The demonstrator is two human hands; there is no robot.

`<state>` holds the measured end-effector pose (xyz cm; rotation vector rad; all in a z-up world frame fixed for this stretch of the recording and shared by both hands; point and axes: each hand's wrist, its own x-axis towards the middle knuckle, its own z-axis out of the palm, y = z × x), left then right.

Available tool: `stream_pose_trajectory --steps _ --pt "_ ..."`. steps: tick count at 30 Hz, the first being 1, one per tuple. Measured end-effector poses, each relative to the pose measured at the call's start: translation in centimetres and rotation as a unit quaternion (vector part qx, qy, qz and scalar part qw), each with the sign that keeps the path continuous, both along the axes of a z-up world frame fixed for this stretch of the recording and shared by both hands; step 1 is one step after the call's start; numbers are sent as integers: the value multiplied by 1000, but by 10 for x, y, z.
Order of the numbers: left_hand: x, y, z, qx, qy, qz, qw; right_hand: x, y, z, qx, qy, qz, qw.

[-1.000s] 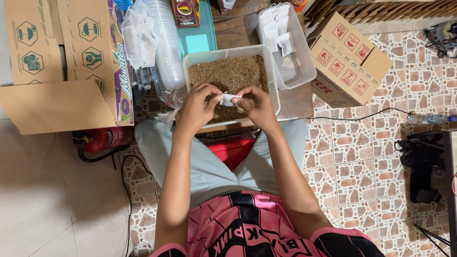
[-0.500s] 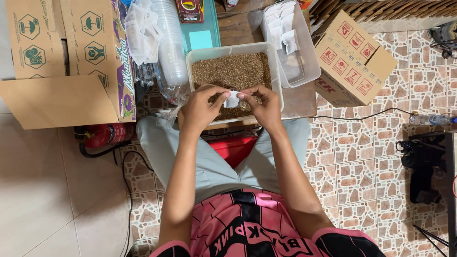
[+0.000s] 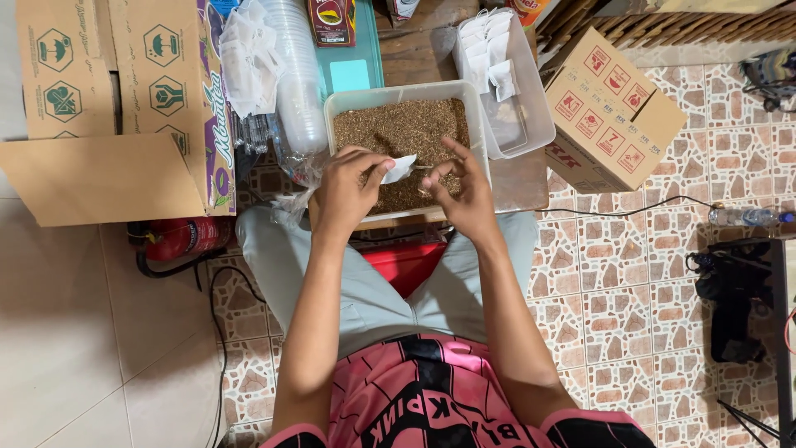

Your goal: Filling small white packets with granular material using a small spoon from a large container.

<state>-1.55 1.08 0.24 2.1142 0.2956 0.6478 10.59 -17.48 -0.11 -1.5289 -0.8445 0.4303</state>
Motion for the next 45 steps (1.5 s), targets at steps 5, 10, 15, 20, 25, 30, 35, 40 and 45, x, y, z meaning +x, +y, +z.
stream_pose_trajectory --steps 5,10,15,20,25,30,35,40,45 --pt "-2 -3 -4 -10 9 5 1000 -1 3 10 -18 -10 53 998" --pt "1 -5 -11 -17 15 5 1000 3 14 -6 -70 -61 -7 996" --pt "4 -4 -19 6 -26 17 1000 -2 22 -11 -76 -94 -59 991" --pt "-1 -9 -27 -1 -24 21 1000 -2 25 -22 -99 -154 -93 979" --pt "-2 -14 -39 8 -21 31 999 -13 26 -27 -124 -218 -85 964" --pt "-3 -11 -51 29 -24 46 998 -15 29 -23 -127 -193 -98 968" --pt "-5 -18 -52 36 -20 63 997 -14 22 -34 -134 -175 -122 968" --pt "1 -20 -53 40 -18 59 997 -12 23 -33 -135 -169 -127 968" --pt "5 -26 -40 54 11 57 997 -14 23 -36 -125 -191 -133 965"
